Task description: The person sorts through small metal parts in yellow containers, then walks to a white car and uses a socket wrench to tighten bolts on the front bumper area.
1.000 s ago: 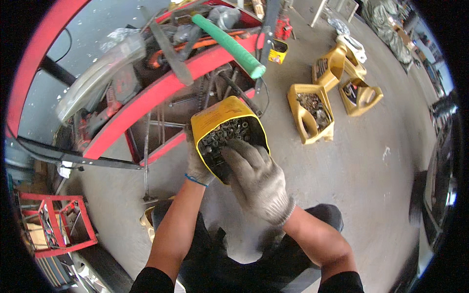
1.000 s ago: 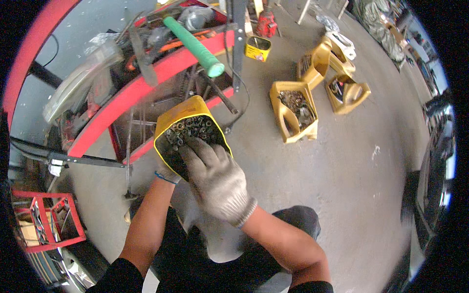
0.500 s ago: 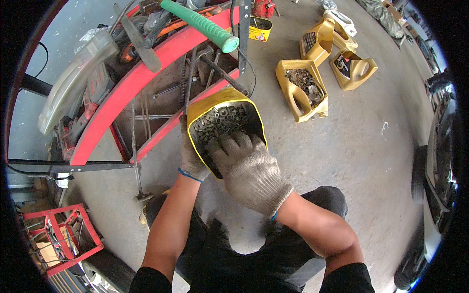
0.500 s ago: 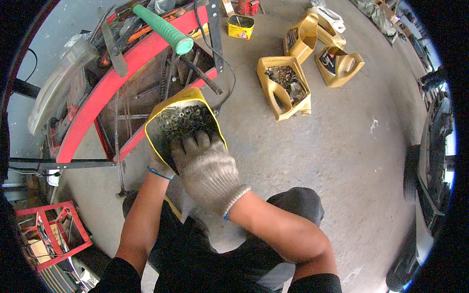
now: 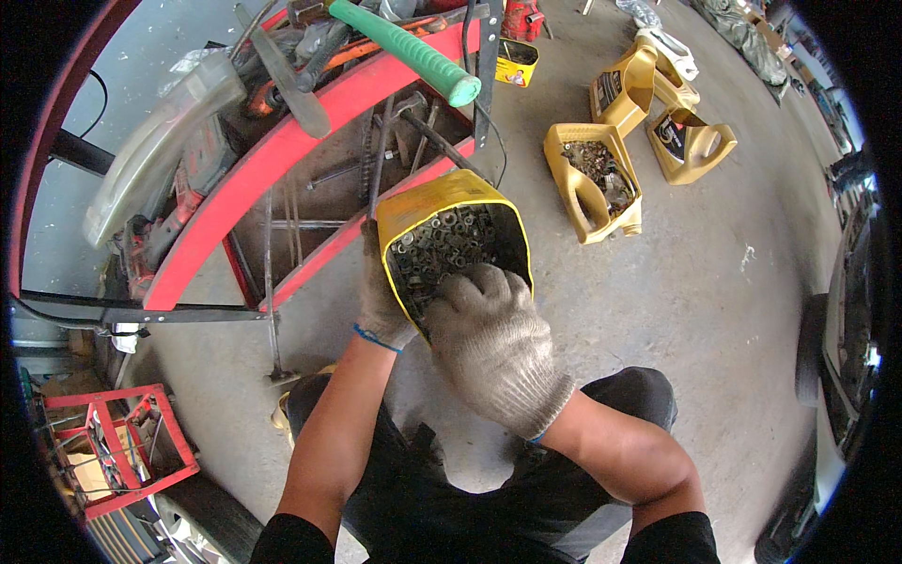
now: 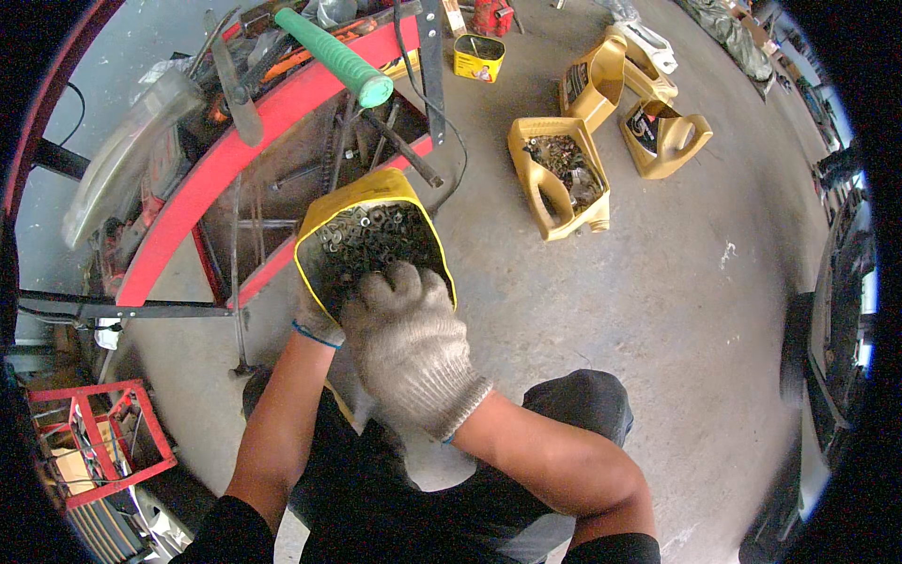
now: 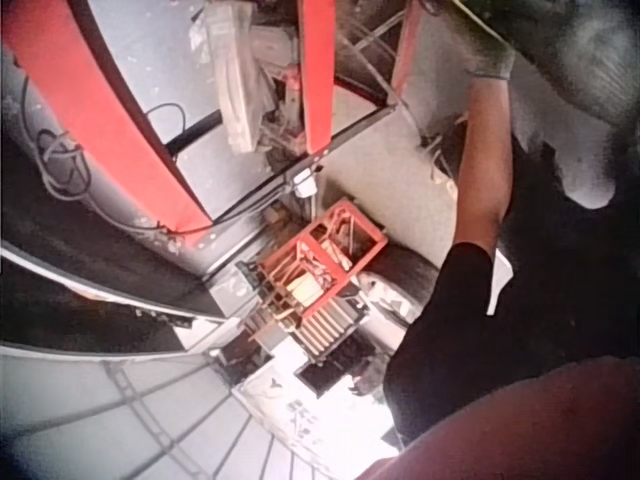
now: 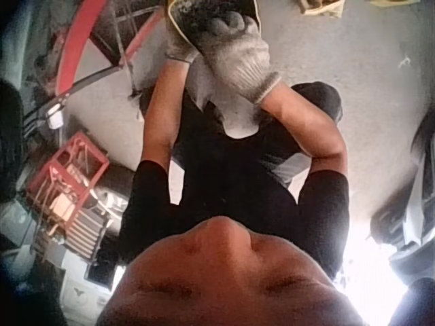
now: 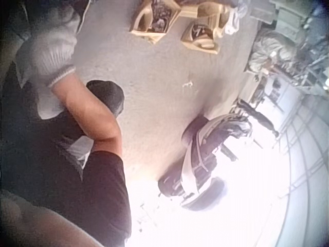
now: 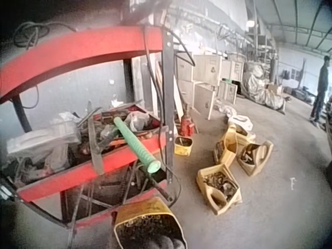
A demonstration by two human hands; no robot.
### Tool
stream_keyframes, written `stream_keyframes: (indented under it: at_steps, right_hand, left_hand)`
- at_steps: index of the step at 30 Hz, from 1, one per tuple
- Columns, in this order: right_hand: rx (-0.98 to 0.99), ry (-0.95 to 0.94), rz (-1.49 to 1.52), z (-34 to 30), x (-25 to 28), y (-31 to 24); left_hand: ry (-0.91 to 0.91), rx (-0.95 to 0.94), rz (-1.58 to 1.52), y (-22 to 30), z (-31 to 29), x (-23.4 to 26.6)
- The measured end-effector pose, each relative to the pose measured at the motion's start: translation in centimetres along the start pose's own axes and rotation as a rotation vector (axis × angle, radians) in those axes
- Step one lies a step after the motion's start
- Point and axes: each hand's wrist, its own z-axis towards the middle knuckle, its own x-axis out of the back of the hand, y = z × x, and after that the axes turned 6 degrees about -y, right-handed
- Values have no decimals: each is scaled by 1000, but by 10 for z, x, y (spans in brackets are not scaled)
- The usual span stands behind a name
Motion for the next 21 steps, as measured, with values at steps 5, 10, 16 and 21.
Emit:
stream_keyframes:
  at_steps: [5, 10, 16, 21]
  right_hand:
    - [96, -45, 139, 0, -12, 7]
    - [-2, -113, 192, 5, -14, 10]
    - [-206, -28, 67, 16, -15, 11]
    - [-127, -9, -77, 19, -29, 13]
  left_hand:
    - [43, 60, 32, 0, -2, -3]
    - [-108, 74, -20, -5, -6, -3]
    - [100, 75, 103, -12, -10, -6]
    - [172, 73, 126, -23, -14, -9]
